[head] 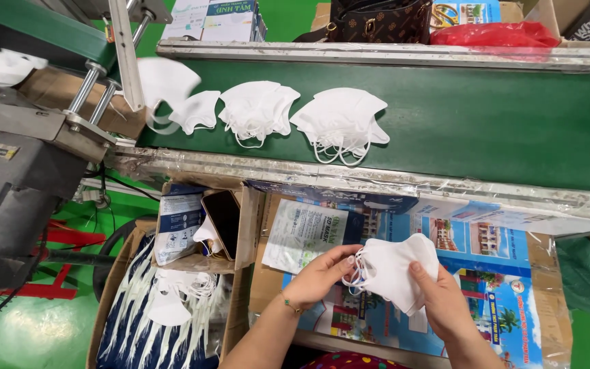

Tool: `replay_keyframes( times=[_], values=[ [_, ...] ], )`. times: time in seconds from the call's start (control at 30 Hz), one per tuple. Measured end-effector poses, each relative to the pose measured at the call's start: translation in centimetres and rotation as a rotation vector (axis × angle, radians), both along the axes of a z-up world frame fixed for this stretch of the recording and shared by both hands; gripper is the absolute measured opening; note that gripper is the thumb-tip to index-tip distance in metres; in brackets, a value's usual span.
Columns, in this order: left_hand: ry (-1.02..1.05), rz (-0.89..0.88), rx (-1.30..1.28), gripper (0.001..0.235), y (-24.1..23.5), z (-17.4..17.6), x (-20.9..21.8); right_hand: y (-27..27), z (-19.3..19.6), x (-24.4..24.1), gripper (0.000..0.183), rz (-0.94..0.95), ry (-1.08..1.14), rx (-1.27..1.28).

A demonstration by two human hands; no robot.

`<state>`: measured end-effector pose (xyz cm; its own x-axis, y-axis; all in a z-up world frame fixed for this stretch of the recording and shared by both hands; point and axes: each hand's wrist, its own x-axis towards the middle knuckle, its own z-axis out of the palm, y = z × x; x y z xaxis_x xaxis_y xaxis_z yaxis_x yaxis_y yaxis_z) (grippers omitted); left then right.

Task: The person takes face masks from a conveyor belt and places them into plastic packaging by hand.

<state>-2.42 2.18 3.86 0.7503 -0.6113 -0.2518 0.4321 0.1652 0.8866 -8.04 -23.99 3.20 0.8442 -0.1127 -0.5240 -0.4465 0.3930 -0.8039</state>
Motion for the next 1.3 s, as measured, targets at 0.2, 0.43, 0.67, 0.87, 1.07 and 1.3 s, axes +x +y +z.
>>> replay_keyframes(
  times=[0.2,0.43,0.67,0.87,1.07,1.3],
  values=[
    [0.040,0.023,0.017,0.047,0.0,1.1,-0.1,-0.2,-0.2,-0.1,0.044,-0.013,-0.010,0.008],
    [-0.019,0.010,0.059,0.055,0.0,2.1,-0.3,0.0,0.3,-0.3,0.042,-0.043,0.010,0.071],
    [-0.018,0.175,-0.058,0.054,-0.6,1.5,0.0,1.5,0.6,-0.7,0.045,-0.129,0.013,0.234],
    [0.189,0.459,-0.315,0.043,0.1,0.7,1.2,1.8,-1.8,-1.4,0.046,-0.061,0.016,0.347],
    [0.221,0.501,-0.340,0.042,0.6,-0.2,1.4,2.3,-1.5,-1.5,0.045,-0.097,0.103,0.356],
    [-0.116,0.259,0.156,0.043,0.4,2.0,0.0,1.4,1.8,-1.6,0.042,-0.167,-0.311,-0.417]
  ],
)
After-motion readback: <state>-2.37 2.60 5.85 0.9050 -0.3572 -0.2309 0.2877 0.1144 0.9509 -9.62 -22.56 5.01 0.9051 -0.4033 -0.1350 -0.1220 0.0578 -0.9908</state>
